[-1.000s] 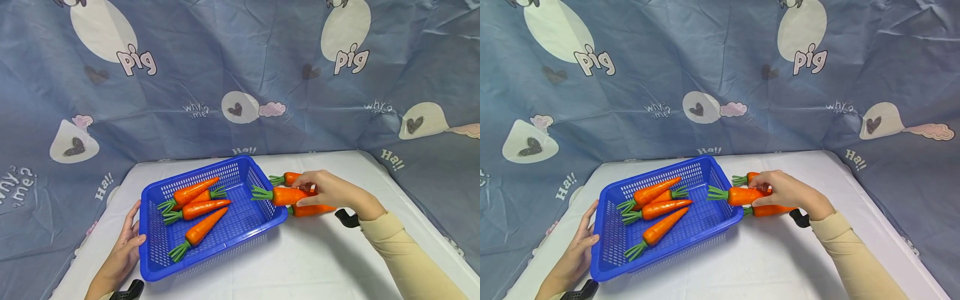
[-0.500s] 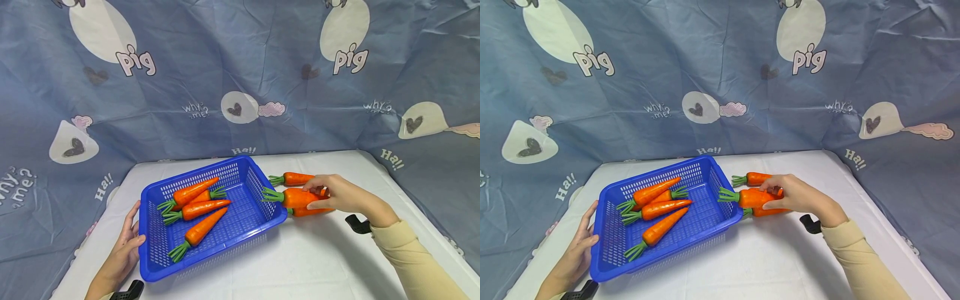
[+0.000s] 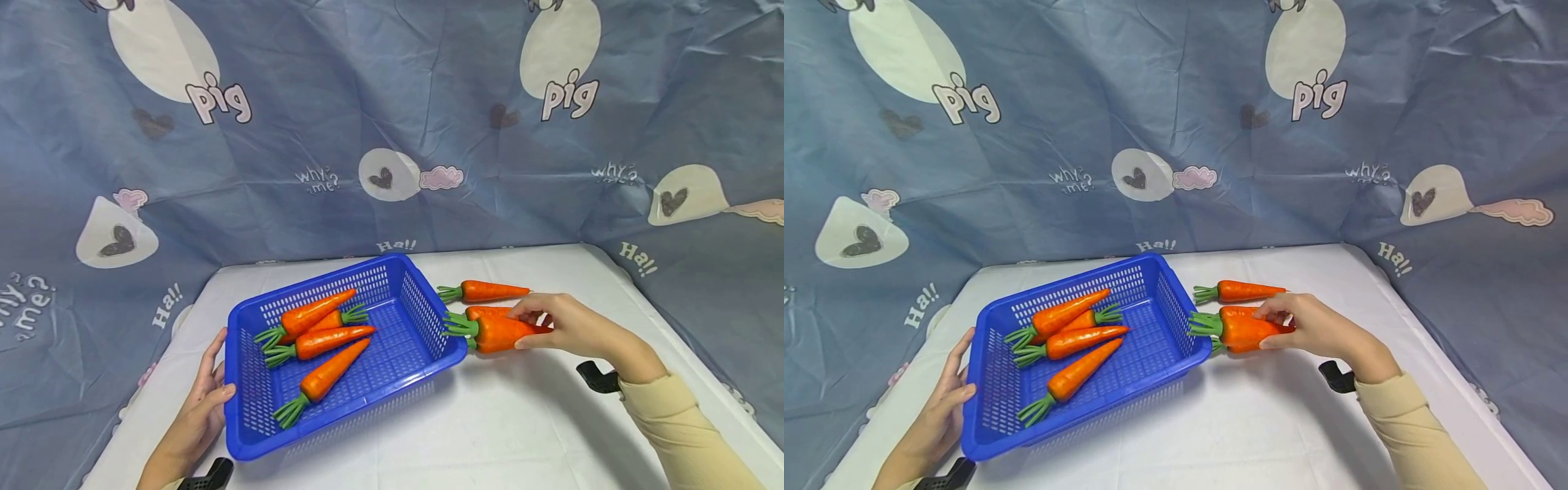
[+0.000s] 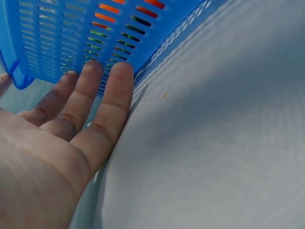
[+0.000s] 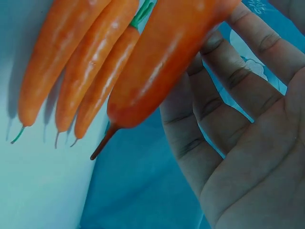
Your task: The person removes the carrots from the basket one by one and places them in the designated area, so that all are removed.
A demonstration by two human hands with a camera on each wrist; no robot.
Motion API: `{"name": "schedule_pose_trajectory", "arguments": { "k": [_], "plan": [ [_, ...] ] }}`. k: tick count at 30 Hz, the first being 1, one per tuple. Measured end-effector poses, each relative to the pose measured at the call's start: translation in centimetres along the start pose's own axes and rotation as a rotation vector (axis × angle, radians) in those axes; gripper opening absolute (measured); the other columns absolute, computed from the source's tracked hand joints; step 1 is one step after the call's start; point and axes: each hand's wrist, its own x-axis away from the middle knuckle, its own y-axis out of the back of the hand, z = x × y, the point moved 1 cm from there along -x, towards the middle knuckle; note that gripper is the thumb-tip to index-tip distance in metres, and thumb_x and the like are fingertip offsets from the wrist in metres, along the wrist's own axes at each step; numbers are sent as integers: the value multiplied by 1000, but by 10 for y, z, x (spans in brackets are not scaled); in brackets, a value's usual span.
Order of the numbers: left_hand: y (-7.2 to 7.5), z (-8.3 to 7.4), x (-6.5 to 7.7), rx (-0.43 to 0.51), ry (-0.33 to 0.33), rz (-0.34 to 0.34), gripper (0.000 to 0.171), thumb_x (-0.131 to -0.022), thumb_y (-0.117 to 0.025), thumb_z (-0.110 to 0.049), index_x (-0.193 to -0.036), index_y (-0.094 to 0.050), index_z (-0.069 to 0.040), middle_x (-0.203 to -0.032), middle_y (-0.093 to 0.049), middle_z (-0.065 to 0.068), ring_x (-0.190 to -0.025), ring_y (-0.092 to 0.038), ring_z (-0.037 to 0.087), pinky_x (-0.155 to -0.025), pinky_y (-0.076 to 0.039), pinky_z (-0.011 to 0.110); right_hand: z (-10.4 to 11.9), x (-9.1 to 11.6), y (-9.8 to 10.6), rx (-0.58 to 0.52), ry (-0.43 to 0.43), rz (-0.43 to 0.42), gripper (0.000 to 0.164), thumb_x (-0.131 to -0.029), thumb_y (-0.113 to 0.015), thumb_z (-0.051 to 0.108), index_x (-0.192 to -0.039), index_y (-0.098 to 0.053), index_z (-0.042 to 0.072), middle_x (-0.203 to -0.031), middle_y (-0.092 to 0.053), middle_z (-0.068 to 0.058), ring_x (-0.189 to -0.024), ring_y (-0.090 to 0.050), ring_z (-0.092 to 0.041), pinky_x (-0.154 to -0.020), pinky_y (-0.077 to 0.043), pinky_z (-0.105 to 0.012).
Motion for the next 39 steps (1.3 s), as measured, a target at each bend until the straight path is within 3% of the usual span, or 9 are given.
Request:
{"name": "schedule_pose_trajectory", "arguments": {
  "k": [12, 23, 39],
  "plan": [
    [0, -2, -1, 11, -20, 23, 83, -107, -39, -8, -172, 2, -40, -156, -46, -13, -129, -63, 6, -96, -62, 32, -12, 22, 1, 8, 2, -38, 32, -83, -94, 27, -109, -77, 22, -94, -66, 18, -86, -58, 2, -74, -55, -24],
    [-1, -3, -1, 28, -29, 31, 83, -107, -38, -7, -172, 2, -40, -156, -47, -13, -130, -64, 6, -96, -62, 32, -25, 40, -1, -2, 14, -59, 33, -82, -94, 25, -111, -77, 26, -95, -68, 20, -87, -60, 2, -73, -55, -24],
    [0, -1, -1, 20, -18, 23, 84, -106, -40, -8, -172, 1, -41, -157, -44, -14, -131, -63, 4, -97, -61, 30, -29, 39, -10, -17, 19, -47, 37, -80, -95, 21, -112, -77, 19, -97, -68, 16, -88, -58, 1, -73, -53, -24]
  ]
}}
